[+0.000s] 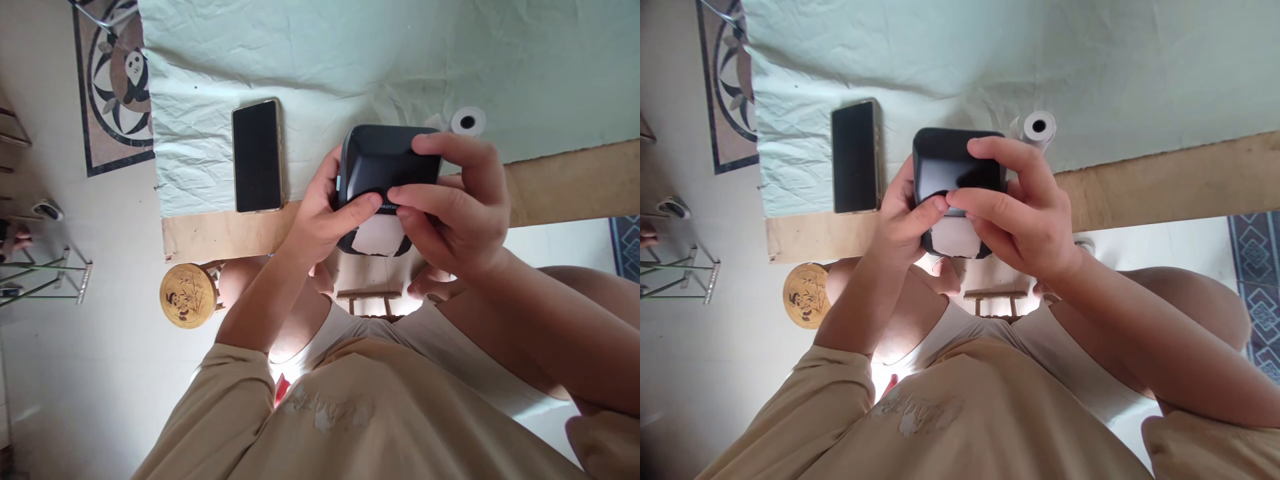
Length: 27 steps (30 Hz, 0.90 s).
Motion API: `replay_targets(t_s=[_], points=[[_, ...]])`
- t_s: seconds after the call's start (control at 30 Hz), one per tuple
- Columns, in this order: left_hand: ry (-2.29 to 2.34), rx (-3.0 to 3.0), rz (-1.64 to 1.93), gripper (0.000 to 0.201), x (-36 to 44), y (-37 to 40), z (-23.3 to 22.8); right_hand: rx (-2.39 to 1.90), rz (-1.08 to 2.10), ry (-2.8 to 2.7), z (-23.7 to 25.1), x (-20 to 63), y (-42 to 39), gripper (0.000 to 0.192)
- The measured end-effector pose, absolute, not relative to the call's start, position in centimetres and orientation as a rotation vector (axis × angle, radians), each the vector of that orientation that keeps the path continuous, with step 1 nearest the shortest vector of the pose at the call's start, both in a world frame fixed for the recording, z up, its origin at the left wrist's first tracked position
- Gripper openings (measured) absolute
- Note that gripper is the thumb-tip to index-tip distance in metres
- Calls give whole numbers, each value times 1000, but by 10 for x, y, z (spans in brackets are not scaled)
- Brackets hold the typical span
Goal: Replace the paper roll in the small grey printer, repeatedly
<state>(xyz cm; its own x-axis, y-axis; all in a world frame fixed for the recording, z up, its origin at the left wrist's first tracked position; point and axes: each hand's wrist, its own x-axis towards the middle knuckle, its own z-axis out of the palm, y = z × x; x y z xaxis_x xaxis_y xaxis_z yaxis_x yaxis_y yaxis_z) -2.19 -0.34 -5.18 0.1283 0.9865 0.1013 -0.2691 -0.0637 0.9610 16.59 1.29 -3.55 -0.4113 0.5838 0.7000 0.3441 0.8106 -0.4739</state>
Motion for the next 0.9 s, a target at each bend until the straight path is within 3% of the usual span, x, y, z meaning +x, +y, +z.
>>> replay_targets(t_s=[0.9], points=[[1030,932,1263,44,-15,-13,-28,-548,304,-2011,-39,164,18,37]])
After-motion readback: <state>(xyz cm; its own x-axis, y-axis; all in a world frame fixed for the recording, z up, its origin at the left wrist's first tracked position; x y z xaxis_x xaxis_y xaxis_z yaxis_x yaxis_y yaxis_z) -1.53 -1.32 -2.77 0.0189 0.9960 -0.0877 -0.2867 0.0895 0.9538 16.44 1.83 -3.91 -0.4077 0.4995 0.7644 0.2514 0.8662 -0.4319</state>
